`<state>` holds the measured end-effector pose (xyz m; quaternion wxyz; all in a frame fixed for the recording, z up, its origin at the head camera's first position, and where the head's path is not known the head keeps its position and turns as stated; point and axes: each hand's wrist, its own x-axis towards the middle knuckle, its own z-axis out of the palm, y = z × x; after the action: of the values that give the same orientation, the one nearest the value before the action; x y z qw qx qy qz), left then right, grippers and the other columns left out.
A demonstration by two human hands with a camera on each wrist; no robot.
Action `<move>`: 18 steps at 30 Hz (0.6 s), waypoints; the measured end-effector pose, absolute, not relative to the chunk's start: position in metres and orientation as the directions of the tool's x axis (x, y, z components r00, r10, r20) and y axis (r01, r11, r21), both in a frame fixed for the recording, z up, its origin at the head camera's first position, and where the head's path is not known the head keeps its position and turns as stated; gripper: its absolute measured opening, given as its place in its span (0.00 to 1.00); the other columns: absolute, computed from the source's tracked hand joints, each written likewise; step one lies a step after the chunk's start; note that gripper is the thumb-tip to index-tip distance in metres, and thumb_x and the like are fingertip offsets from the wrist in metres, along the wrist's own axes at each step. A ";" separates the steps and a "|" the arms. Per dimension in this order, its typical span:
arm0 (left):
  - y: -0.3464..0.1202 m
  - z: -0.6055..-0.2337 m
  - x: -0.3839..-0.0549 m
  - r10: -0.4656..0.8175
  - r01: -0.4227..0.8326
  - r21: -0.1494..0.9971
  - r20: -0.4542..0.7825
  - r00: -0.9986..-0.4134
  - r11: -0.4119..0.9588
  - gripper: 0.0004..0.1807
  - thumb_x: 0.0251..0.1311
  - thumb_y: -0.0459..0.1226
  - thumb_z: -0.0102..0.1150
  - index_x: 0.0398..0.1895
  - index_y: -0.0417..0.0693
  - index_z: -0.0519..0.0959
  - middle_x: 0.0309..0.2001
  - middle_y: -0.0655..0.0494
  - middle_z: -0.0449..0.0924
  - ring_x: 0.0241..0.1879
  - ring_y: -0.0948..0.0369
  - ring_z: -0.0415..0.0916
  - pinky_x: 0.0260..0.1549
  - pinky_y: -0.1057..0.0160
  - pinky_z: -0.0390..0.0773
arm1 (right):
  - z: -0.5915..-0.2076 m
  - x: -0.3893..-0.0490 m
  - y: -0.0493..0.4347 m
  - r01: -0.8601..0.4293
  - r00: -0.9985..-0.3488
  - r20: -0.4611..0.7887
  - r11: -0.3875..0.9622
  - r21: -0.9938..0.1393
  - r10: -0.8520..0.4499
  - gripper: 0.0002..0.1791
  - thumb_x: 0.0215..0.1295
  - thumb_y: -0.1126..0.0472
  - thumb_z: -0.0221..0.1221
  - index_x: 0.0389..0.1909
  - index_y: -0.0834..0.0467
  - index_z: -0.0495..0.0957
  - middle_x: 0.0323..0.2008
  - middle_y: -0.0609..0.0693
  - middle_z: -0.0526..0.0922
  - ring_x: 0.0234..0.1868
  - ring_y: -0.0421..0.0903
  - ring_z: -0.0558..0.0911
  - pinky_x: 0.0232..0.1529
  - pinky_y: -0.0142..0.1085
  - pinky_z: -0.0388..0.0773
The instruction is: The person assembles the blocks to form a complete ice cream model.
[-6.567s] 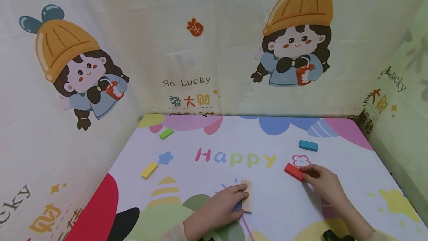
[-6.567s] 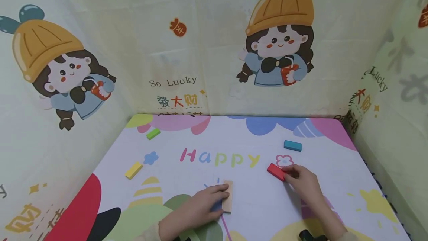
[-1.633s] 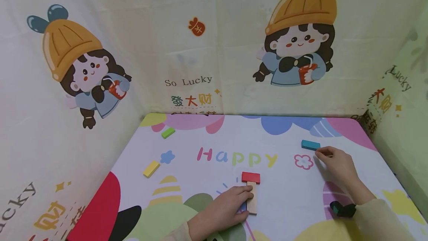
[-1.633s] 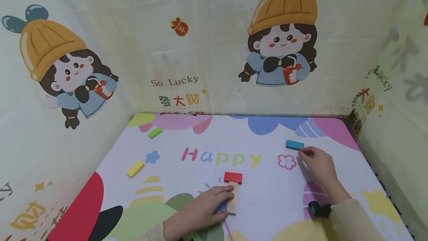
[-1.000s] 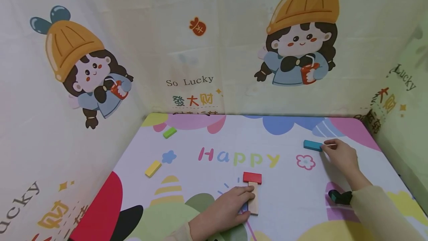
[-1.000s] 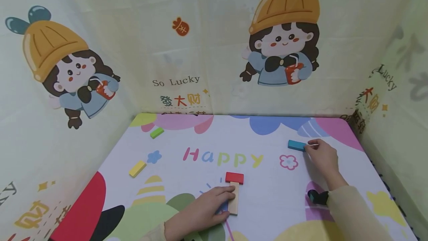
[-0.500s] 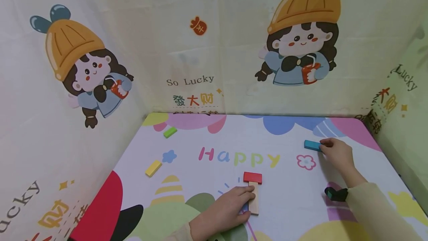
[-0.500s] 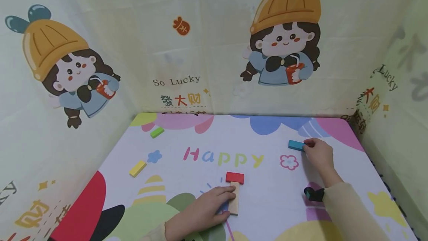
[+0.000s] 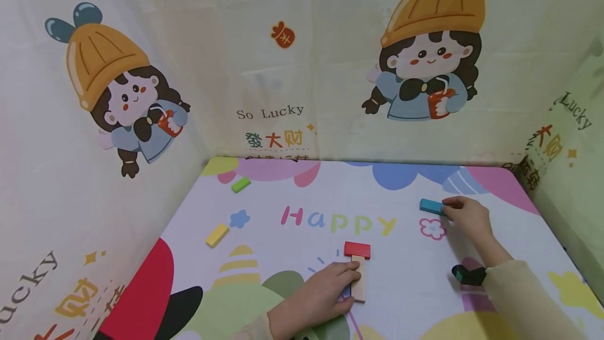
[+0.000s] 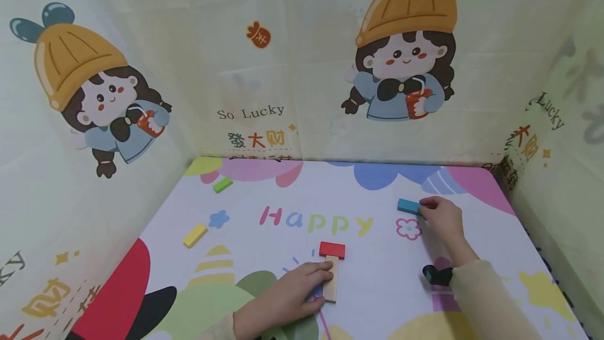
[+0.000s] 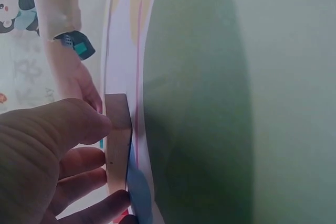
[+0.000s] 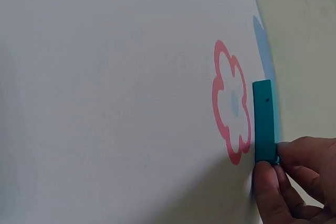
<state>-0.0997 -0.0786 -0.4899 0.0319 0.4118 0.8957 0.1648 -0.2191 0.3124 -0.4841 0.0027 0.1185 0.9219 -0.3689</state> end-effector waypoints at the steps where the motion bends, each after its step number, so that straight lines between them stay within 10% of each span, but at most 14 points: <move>1: -0.079 -0.490 -0.100 0.749 0.727 0.322 0.078 -0.658 0.606 0.24 0.69 0.43 0.63 0.67 0.50 0.77 0.74 0.58 0.71 0.71 0.62 0.70 0.67 0.67 0.72 | -0.484 -0.219 0.311 0.222 -0.972 -0.096 0.699 -0.680 0.215 0.21 0.74 0.59 0.56 0.58 0.71 0.78 0.52 0.72 0.81 0.49 0.63 0.80 0.48 0.53 0.76; 18: -0.078 -0.489 -0.101 0.754 0.738 0.308 0.090 -0.651 0.600 0.24 0.69 0.42 0.63 0.66 0.49 0.77 0.72 0.56 0.73 0.70 0.61 0.71 0.66 0.67 0.72 | -0.482 -0.215 0.286 0.174 -0.984 -0.109 0.685 -0.708 0.138 0.21 0.73 0.58 0.59 0.57 0.70 0.79 0.45 0.67 0.85 0.37 0.50 0.83 0.29 0.36 0.77</move>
<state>-0.1010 -0.0777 -0.4887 0.0244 0.4172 0.8942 0.1606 -0.2154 0.2857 -0.4820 0.0232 0.0850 0.9175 -0.3878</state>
